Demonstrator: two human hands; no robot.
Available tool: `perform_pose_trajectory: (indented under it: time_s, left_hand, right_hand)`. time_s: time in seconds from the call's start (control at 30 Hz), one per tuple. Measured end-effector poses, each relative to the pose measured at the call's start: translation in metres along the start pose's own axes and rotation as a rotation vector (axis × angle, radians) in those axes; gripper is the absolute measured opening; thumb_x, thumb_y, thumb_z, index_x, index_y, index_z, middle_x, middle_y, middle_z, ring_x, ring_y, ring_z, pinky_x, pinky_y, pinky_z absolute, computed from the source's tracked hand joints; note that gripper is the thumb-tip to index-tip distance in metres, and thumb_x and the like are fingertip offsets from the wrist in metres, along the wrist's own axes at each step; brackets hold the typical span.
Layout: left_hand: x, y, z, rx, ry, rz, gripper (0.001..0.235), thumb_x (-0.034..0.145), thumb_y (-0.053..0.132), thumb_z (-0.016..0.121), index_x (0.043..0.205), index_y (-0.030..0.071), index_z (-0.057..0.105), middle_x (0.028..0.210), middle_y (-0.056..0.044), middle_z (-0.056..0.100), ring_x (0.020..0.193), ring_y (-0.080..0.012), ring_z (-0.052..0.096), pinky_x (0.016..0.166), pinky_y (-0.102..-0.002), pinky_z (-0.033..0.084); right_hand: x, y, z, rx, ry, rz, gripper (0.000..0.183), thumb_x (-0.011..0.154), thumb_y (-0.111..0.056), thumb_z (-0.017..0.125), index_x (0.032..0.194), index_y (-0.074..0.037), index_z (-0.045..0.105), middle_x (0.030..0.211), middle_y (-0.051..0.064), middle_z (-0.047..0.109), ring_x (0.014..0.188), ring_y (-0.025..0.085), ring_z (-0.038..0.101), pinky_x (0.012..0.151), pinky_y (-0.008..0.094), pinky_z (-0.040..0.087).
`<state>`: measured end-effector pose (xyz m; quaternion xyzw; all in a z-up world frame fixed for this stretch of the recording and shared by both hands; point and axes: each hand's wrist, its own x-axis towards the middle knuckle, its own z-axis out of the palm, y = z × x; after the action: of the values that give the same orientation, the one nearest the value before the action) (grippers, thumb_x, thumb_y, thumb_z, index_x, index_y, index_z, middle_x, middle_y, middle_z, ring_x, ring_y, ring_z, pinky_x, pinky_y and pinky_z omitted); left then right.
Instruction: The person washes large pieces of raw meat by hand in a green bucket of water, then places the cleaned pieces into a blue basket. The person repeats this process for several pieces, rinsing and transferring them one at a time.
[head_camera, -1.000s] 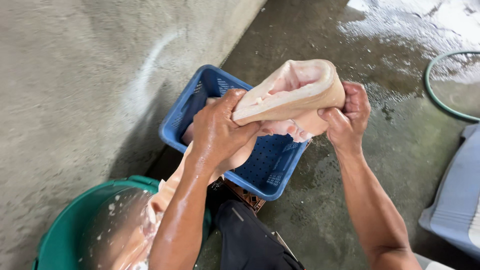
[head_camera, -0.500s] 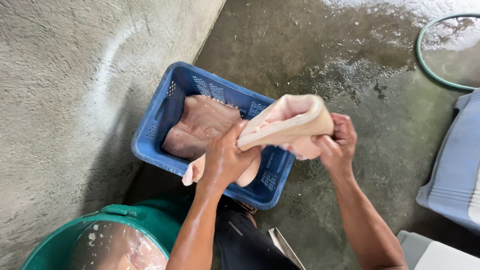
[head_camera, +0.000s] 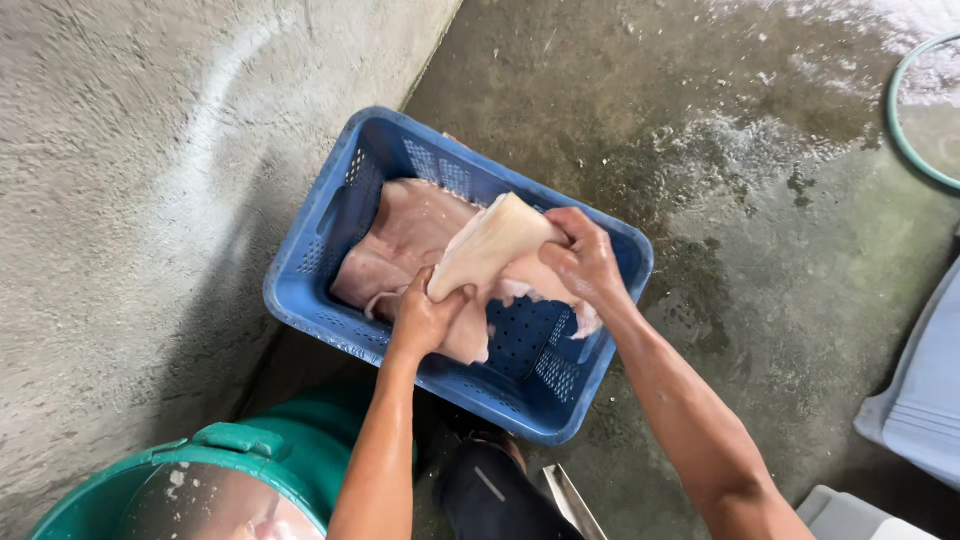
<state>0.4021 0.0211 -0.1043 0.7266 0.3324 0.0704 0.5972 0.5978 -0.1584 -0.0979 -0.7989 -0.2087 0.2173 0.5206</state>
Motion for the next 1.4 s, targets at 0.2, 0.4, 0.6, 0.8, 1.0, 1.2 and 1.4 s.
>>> perform_pose_trajectory:
  time_s: [0.2,0.4,0.6,0.8,1.0,1.2,1.4]
  left_hand:
    - [0.013,-0.076,0.003,0.112,-0.131,-0.124,0.08,0.078,0.041,0.085,0.136,-0.003,0.053,0.119,-0.022,0.071,0.111,-0.0295,0.07,0.094,-0.039,0.054]
    - [0.049,-0.152,0.036,0.605,-0.071,-0.185,0.091,0.081,0.029,0.076,0.16,0.009,0.036,0.147,-0.024,0.05,0.13,-0.043,0.054,0.107,-0.047,0.047]
    - [0.071,-0.197,0.084,1.251,-0.361,-0.04,0.064,0.098,0.026,0.05,0.157,0.027,0.025,0.173,-0.014,0.008,0.149,-0.0419,0.021,0.117,-0.061,0.026]
    - [0.065,-0.194,0.099,1.368,-0.219,0.144,0.078,0.098,0.022,0.049,0.164,0.02,0.008,0.17,-0.014,0.014,0.146,-0.0424,0.029,0.116,-0.06,0.027]
    - [0.065,-0.166,0.092,1.193,-0.153,0.132,0.087,0.092,0.018,0.055,0.164,0.014,0.006,0.166,-0.02,0.018,0.145,-0.0436,0.033,0.116,-0.059,0.027]
    - [0.052,-0.112,0.072,0.916,-0.038,0.08,0.104,0.082,0.008,0.068,0.163,0.009,0.003,0.162,-0.029,0.022,0.145,-0.0498,0.029,0.119,-0.06,0.025]
    - [0.025,-0.049,0.032,0.812,0.061,0.027,0.105,0.082,0.006,0.067,0.163,0.01,0.002,0.16,-0.032,0.023,0.145,-0.0511,0.029,0.118,-0.059,0.026]
  right_hand:
    - [0.019,0.089,0.039,-0.037,-0.119,0.2,0.043,0.076,-0.01,0.069,0.118,-0.001,0.069,0.084,0.009,0.068,0.076,0.014,0.062,0.067,0.029,0.051]
    - [0.039,0.143,0.077,-0.442,-0.006,-0.024,0.056,0.09,-0.019,0.066,0.144,-0.014,0.053,0.142,0.018,0.058,0.129,0.033,0.056,0.105,0.045,0.047]
    - [0.012,0.131,0.11,-0.87,-0.257,0.14,0.089,0.087,-0.044,0.06,0.163,-0.027,0.017,0.166,0.022,0.016,0.15,0.048,0.016,0.119,0.064,0.015]
    - [0.018,0.129,0.13,-0.831,-0.242,0.004,0.082,0.093,-0.06,0.057,0.16,-0.025,0.024,0.165,0.025,0.018,0.151,0.052,0.013,0.117,0.069,0.011]
    - [0.015,0.117,0.131,-0.838,-0.247,0.023,0.089,0.088,-0.059,0.062,0.161,-0.023,0.026,0.164,0.027,0.019,0.15,0.053,0.015,0.118,0.069,0.012]
    - [0.011,0.076,0.118,-0.659,-0.192,-0.058,0.111,0.073,-0.056,0.079,0.159,-0.013,0.024,0.161,0.031,0.02,0.148,0.053,0.018,0.117,0.065,0.017]
    - [-0.007,0.017,0.11,-0.509,-0.073,-0.228,0.119,0.07,-0.047,0.088,0.161,-0.007,0.023,0.16,0.033,0.023,0.148,0.051,0.024,0.119,0.058,0.026]
